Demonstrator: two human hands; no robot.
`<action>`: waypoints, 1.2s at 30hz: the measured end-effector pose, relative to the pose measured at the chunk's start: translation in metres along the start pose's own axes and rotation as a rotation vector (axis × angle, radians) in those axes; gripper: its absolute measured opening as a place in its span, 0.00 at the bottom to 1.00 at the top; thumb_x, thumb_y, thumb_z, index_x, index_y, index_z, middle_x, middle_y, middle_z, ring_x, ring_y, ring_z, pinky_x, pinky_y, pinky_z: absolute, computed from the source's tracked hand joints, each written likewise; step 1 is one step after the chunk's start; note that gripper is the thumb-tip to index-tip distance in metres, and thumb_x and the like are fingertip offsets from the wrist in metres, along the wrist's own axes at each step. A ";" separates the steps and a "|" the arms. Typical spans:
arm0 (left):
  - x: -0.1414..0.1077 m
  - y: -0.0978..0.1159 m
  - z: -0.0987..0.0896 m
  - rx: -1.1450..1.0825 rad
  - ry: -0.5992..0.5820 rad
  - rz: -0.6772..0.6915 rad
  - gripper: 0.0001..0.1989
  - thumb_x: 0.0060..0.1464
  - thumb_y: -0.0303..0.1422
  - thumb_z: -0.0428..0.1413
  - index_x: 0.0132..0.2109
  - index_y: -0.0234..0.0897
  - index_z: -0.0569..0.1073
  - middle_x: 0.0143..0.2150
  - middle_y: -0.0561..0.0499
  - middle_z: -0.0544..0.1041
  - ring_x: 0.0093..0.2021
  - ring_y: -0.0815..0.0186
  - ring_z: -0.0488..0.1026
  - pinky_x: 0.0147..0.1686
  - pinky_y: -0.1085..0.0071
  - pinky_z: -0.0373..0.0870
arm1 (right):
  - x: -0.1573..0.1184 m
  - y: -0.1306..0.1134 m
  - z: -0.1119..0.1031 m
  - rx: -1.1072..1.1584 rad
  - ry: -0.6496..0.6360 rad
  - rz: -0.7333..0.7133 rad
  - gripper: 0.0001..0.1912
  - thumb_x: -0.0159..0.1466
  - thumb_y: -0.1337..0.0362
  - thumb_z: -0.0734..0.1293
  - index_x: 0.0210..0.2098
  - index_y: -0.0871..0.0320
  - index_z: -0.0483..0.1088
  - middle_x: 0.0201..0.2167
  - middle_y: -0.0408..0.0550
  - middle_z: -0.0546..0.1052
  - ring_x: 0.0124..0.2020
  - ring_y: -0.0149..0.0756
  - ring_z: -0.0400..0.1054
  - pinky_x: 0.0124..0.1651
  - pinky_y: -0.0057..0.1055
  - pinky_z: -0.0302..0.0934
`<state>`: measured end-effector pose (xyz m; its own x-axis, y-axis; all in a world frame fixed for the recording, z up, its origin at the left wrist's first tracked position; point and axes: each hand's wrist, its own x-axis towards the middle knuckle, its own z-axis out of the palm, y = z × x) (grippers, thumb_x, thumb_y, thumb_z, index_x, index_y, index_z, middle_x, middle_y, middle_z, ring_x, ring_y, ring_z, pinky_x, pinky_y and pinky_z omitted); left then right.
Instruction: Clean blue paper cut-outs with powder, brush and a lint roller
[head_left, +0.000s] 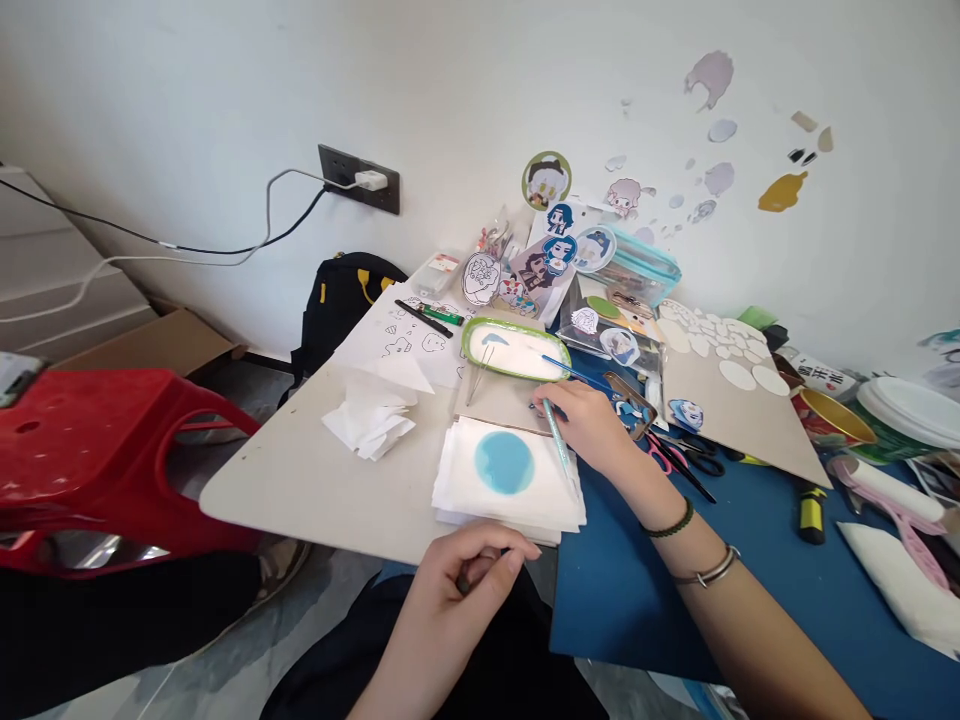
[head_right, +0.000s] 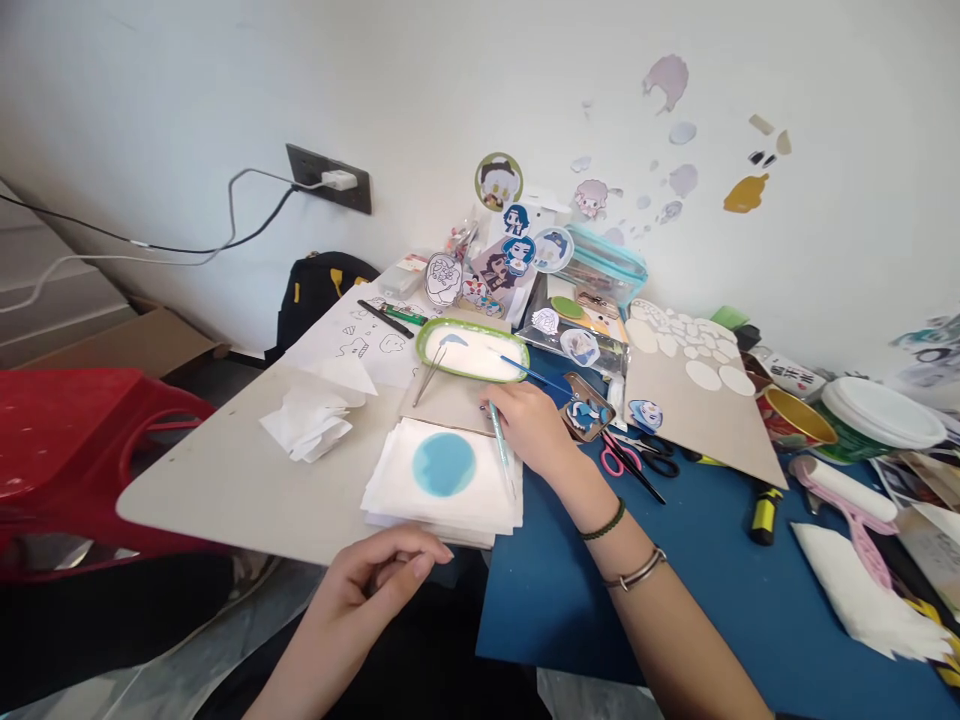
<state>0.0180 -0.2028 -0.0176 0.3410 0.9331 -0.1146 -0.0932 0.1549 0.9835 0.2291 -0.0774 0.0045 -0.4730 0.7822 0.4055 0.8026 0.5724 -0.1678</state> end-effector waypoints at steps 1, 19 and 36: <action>0.000 0.000 0.000 -0.001 0.000 0.000 0.12 0.56 0.41 0.55 0.34 0.40 0.78 0.25 0.53 0.66 0.24 0.70 0.53 0.25 0.73 0.50 | 0.001 0.001 0.000 -0.014 -0.021 -0.030 0.14 0.60 0.79 0.59 0.36 0.57 0.71 0.31 0.47 0.77 0.33 0.38 0.70 0.39 0.32 0.60; 0.001 0.006 0.000 0.000 0.016 -0.031 0.13 0.54 0.42 0.55 0.33 0.39 0.78 0.21 0.55 0.62 0.23 0.71 0.51 0.25 0.73 0.48 | -0.003 0.006 -0.008 0.122 0.167 0.018 0.11 0.62 0.75 0.60 0.35 0.56 0.70 0.34 0.49 0.79 0.37 0.39 0.73 0.41 0.36 0.65; -0.009 0.007 0.031 0.136 0.072 0.144 0.13 0.58 0.41 0.53 0.39 0.38 0.77 0.27 0.52 0.67 0.26 0.69 0.60 0.27 0.73 0.56 | -0.100 -0.134 -0.012 1.532 0.427 0.888 0.10 0.56 0.63 0.73 0.29 0.54 0.66 0.29 0.44 0.73 0.34 0.36 0.71 0.39 0.31 0.67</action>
<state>0.0435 -0.2199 -0.0056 0.2648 0.9640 0.0234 -0.0073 -0.0223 0.9997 0.1730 -0.2351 -0.0029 0.1727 0.9778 -0.1186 -0.3847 -0.0438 -0.9220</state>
